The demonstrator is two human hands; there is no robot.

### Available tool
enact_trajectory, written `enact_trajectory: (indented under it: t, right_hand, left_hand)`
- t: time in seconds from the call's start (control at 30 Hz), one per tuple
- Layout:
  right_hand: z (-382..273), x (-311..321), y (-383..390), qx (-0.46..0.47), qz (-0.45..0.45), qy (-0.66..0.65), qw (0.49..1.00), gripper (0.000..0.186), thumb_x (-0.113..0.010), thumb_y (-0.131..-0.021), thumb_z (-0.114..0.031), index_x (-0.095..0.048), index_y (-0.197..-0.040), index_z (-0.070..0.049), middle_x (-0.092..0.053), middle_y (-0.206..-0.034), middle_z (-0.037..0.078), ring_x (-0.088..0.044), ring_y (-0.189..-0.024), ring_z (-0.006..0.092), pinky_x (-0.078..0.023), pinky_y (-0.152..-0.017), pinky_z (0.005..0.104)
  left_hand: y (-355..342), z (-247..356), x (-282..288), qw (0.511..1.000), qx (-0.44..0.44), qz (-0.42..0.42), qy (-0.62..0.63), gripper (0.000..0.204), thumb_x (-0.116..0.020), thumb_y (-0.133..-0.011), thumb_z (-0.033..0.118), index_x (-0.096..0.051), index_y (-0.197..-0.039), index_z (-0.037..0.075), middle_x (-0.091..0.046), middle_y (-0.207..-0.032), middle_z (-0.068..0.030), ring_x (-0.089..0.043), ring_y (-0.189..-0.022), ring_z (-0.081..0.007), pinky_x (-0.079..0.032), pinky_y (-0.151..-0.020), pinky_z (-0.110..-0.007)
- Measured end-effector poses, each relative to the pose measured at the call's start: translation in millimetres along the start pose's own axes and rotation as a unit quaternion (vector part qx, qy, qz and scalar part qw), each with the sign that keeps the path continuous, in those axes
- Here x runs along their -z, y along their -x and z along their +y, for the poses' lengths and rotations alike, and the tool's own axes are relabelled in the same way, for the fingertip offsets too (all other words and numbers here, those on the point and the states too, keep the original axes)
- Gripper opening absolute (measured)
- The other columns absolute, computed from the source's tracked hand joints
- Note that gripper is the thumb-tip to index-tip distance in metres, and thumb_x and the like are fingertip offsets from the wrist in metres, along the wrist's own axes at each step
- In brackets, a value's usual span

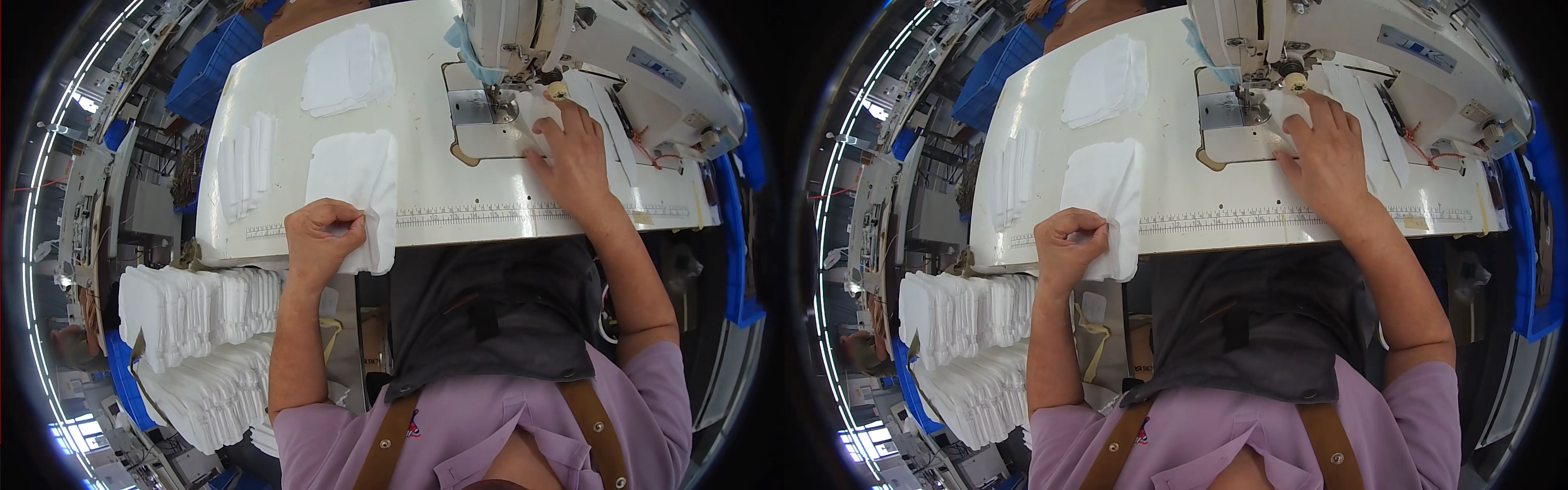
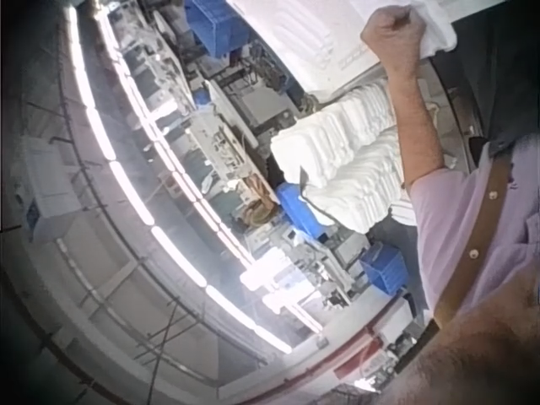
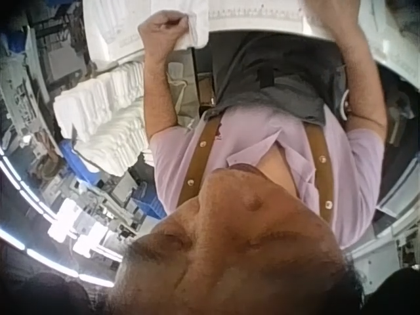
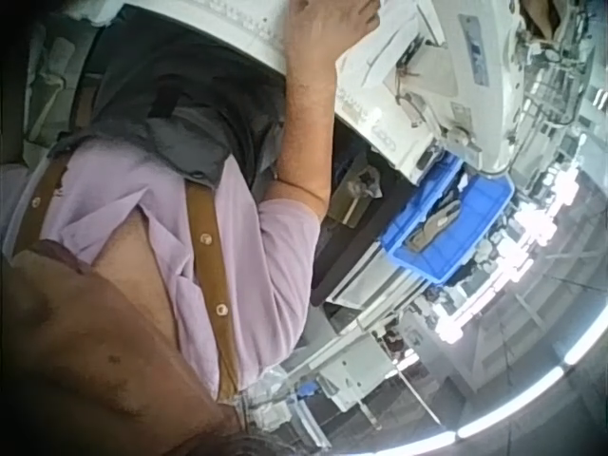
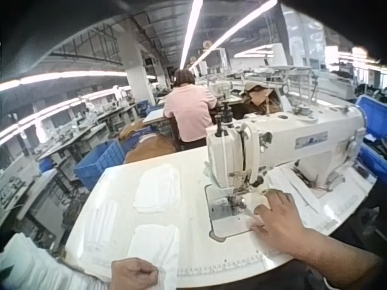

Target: The recorder is sewing white fabric pieces together using an industrial sewing machine and then counting a stack of finished parts.

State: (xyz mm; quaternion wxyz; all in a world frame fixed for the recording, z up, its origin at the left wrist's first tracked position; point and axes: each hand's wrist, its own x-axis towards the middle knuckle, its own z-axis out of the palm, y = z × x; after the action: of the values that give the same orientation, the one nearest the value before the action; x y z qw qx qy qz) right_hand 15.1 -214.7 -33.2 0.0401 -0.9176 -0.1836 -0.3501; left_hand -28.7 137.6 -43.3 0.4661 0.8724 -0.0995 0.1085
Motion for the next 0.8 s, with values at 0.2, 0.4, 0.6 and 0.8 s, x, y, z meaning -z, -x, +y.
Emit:
enact_trajectory:
  t: [0.2,0.4,0.6,0.8]
  right_hand:
    - [-100,-1,-1,0.200,-0.069,-0.308,0.928,0.047,-0.066,-0.079,-0.016,-0.056,-0.122,-0.002,-0.054,-0.136,0.015,-0.053,-0.123,0.0313,-0.043,-0.102,0.0450]
    - [-136,-23,10,0.202,-0.170,-0.316,0.912,0.064,-0.066,-0.086,-0.040,-0.049,-0.135,0.000,-0.047,-0.144,0.014,-0.039,-0.139,0.0286,-0.031,-0.115,0.0473]
    - [-135,-25,9,0.210,-0.171,-0.300,0.915,0.068,-0.067,-0.085,-0.044,-0.050,-0.133,0.002,-0.049,-0.142,0.016,-0.040,-0.138,0.0296,-0.031,-0.116,0.0481]
    - [-132,-22,6,0.194,-0.166,-0.349,0.902,0.067,-0.070,-0.083,-0.042,-0.052,-0.128,0.004,-0.051,-0.137,0.019,-0.043,-0.136,0.0319,-0.031,-0.116,0.0490]
  left_hand:
    - [-5,7,-2,0.999,-0.023,-0.018,-0.040,0.006,-0.073,-0.070,-0.001,-0.072,-0.076,-0.001,-0.071,-0.076,-0.0088,-0.068,-0.068,-0.0164,-0.054,-0.065,-0.026]
    - [-6,-23,11,0.999,0.020,-0.023,0.017,0.003,-0.072,-0.077,-0.002,-0.071,-0.079,0.000,-0.070,-0.079,-0.0049,-0.064,-0.072,-0.0109,-0.051,-0.069,-0.025]
    - [-25,-61,79,0.903,0.153,0.204,0.345,0.010,-0.064,-0.090,0.006,-0.068,-0.097,-0.001,-0.070,-0.088,-0.0091,-0.066,-0.075,-0.0141,-0.054,-0.072,-0.026]
    - [-49,-22,158,0.945,0.037,0.222,0.237,0.038,-0.047,-0.103,0.025,-0.056,-0.127,-0.003,-0.064,-0.120,-0.0155,-0.064,-0.109,-0.0263,-0.054,-0.093,-0.036]
